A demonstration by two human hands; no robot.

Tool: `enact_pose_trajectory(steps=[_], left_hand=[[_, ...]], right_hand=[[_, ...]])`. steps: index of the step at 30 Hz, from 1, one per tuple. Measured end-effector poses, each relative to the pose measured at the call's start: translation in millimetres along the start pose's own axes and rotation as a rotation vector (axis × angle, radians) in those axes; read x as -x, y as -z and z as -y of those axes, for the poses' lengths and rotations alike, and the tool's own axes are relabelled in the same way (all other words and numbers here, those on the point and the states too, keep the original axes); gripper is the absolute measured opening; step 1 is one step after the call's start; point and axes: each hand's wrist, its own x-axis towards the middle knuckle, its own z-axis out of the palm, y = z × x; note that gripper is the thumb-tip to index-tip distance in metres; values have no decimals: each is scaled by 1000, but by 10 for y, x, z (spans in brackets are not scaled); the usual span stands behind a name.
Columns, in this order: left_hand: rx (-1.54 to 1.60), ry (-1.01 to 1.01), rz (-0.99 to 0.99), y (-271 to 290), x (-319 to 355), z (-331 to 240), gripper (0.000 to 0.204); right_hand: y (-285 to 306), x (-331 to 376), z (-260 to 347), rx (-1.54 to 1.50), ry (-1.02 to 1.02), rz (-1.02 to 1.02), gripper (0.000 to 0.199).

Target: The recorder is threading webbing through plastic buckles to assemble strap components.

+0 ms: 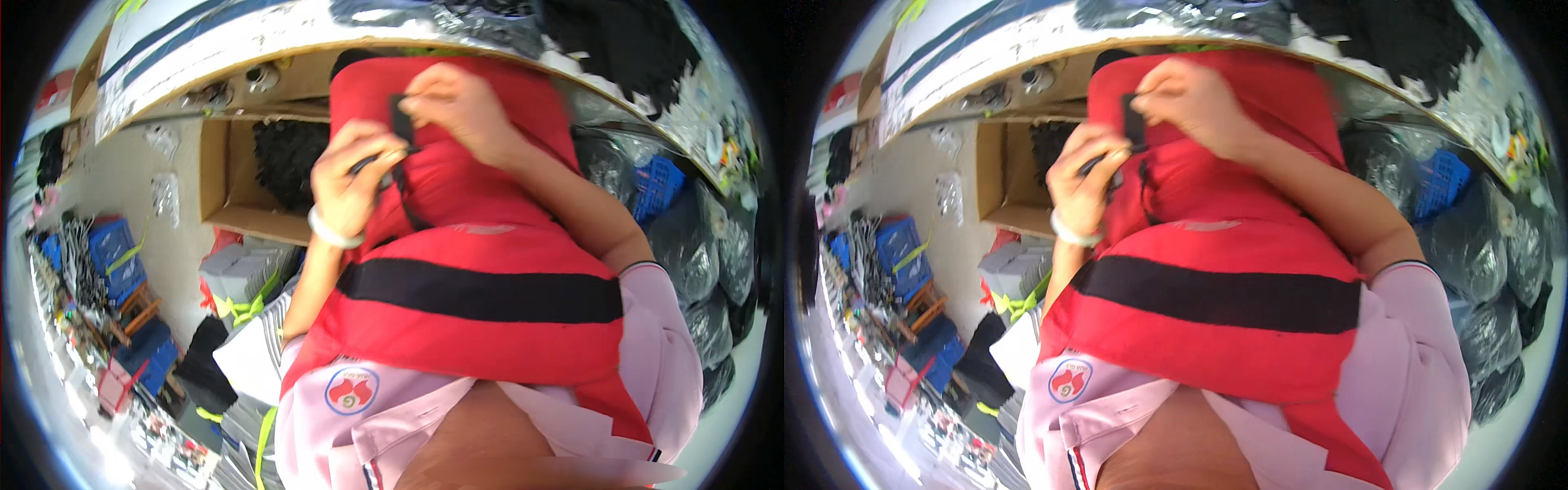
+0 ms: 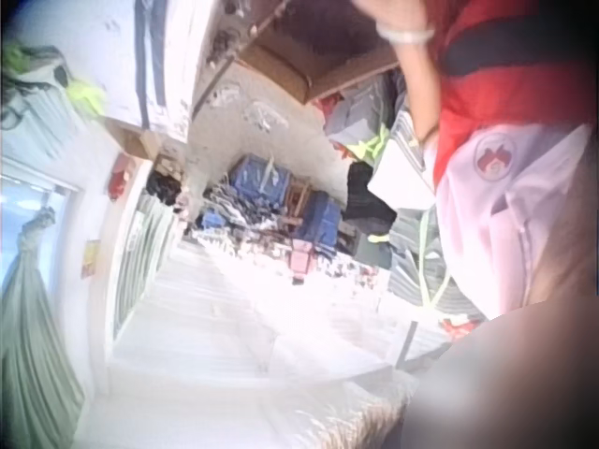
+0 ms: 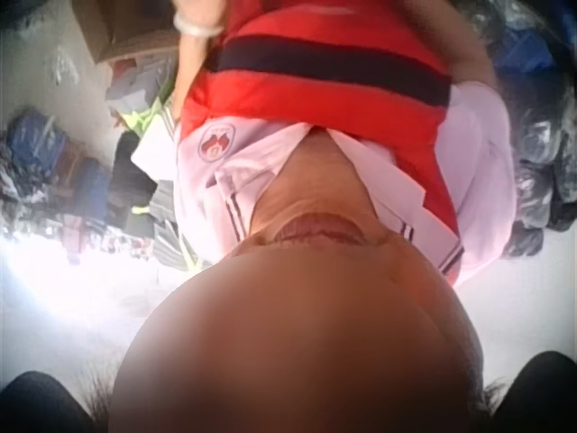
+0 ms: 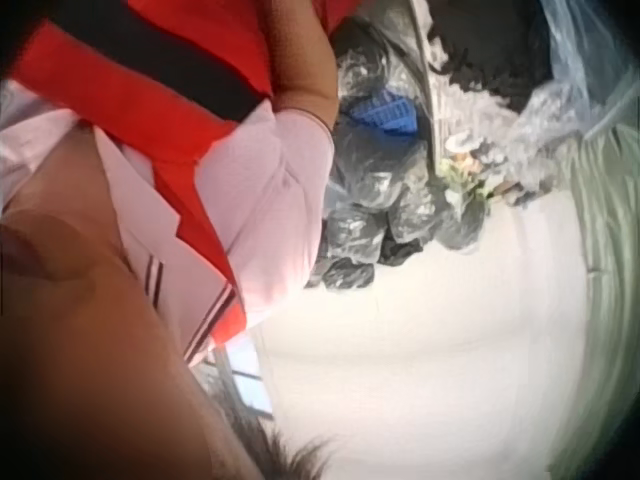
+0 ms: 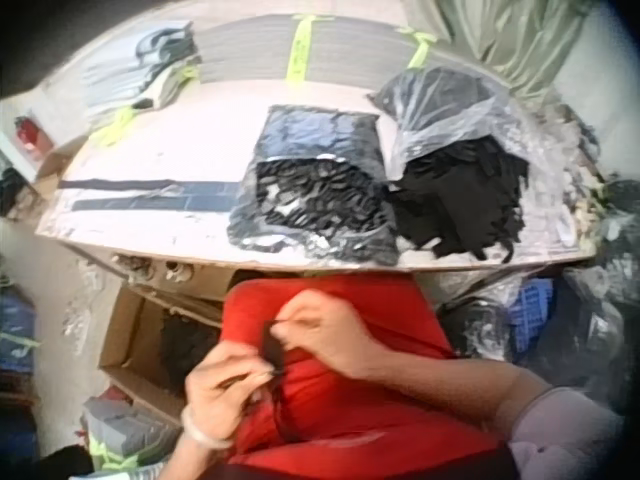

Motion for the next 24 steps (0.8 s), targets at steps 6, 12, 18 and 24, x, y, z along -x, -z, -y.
enact_pose_trajectory(steps=[6,12,18,24], left_hand=[[-308,276,-287,872,451,465,17],[1152,542,-544,1234,863,1045,42],[1558,566,-195,587,286,1067,33],[1597,616,-5,156,-73,837,27]], right_hand=[[-42,47,-6,183,-159,274,29],[967,-14,625,909,508,-397,16],[1807,-153,890,1640,593,-679,20],[1455,-399,1048,1158,796,-725,9]])
